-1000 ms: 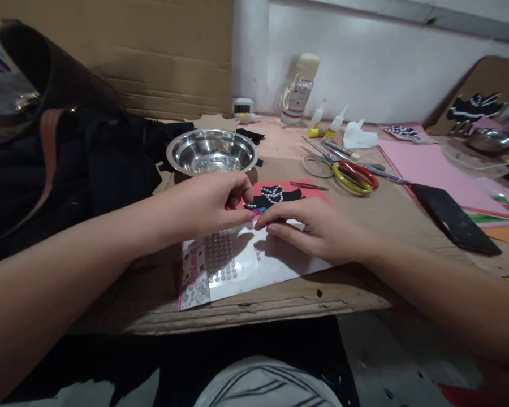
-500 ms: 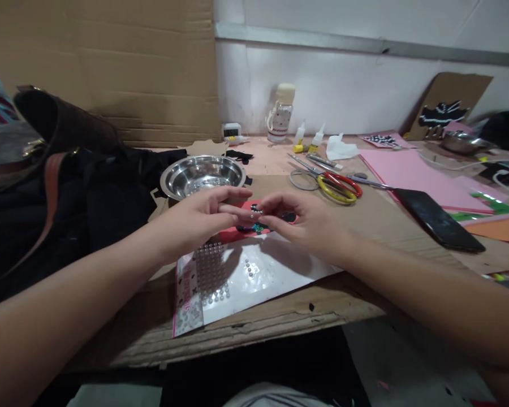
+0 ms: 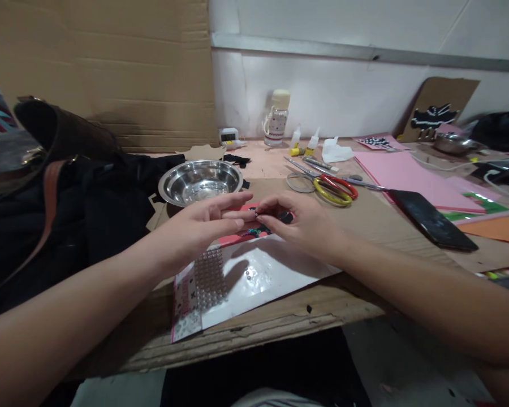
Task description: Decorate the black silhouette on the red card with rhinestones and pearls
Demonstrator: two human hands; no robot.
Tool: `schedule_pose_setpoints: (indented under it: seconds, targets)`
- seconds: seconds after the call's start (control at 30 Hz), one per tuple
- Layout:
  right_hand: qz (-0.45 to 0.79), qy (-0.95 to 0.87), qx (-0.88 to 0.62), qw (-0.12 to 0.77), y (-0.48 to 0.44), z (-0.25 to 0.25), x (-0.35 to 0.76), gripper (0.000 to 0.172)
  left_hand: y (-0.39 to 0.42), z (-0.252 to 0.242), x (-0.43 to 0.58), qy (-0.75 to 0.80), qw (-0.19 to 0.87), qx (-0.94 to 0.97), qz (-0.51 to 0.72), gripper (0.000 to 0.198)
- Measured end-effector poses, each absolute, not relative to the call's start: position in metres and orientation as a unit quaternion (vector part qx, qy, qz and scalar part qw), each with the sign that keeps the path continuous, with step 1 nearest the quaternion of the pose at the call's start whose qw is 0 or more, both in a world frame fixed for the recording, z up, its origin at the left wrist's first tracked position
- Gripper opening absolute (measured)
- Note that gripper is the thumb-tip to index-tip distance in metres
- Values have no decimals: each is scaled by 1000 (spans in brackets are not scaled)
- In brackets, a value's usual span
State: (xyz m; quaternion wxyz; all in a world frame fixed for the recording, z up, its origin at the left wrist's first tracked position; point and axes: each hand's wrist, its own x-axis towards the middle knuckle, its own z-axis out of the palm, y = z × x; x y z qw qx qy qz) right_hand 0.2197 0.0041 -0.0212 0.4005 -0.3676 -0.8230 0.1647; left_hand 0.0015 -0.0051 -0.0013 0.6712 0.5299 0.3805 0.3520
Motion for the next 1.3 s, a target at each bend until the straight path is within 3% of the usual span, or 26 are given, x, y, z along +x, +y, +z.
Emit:
schedule_pose_setpoints:
  seconds: [0.2, 0.37, 0.6, 0.9, 1.3]
  targets:
    - [244, -791, -387, 406, 0, -17, 217, 9, -2, -5, 1, 382, 637, 573, 345, 58]
    - [374, -729, -381, 428, -2, -16, 214, 12, -5, 2, 1, 440, 462, 707, 305, 24]
    - [453, -698, -352, 428, -7, -15, 212, 13, -13, 7, 0, 433, 298, 793, 307, 18]
    - [411, -730, -321, 441, -7, -19, 213, 9, -13, 7, 2, 429, 309, 792, 304, 19]
    - [541, -674, -316, 390, -6, -15, 210, 9, -7, 5, 2, 430, 310, 799, 284, 19]
